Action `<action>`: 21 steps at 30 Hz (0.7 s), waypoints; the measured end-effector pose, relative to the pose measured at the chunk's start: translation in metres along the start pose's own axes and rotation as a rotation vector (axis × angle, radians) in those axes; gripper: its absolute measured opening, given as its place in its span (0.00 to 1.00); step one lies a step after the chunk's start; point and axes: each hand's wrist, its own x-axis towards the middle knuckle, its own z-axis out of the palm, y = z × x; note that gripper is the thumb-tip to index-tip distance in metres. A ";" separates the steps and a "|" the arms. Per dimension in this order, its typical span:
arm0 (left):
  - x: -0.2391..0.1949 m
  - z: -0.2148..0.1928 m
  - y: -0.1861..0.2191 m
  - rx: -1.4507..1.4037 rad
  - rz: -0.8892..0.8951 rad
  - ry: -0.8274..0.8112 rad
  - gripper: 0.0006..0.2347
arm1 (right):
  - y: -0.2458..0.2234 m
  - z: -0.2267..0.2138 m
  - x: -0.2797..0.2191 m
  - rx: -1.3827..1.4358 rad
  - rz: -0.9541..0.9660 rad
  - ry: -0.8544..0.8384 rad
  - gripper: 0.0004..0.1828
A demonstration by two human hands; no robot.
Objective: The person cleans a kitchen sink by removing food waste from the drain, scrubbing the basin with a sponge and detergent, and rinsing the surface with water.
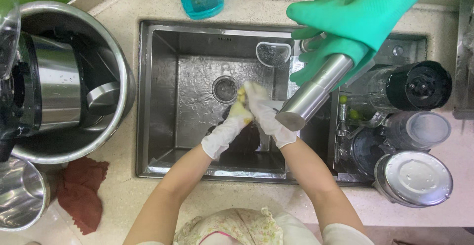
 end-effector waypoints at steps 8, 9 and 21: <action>-0.014 -0.044 0.049 0.462 0.134 -0.096 0.35 | -0.050 -0.054 -0.039 -0.290 -0.201 -0.194 0.22; -0.012 -0.049 0.045 0.416 0.159 -0.132 0.30 | -0.055 -0.056 -0.037 -0.471 -0.283 -0.190 0.24; 0.017 -0.016 -0.002 -0.475 -0.132 -0.014 0.19 | -0.043 -0.003 -0.098 -0.229 -0.228 -0.143 0.25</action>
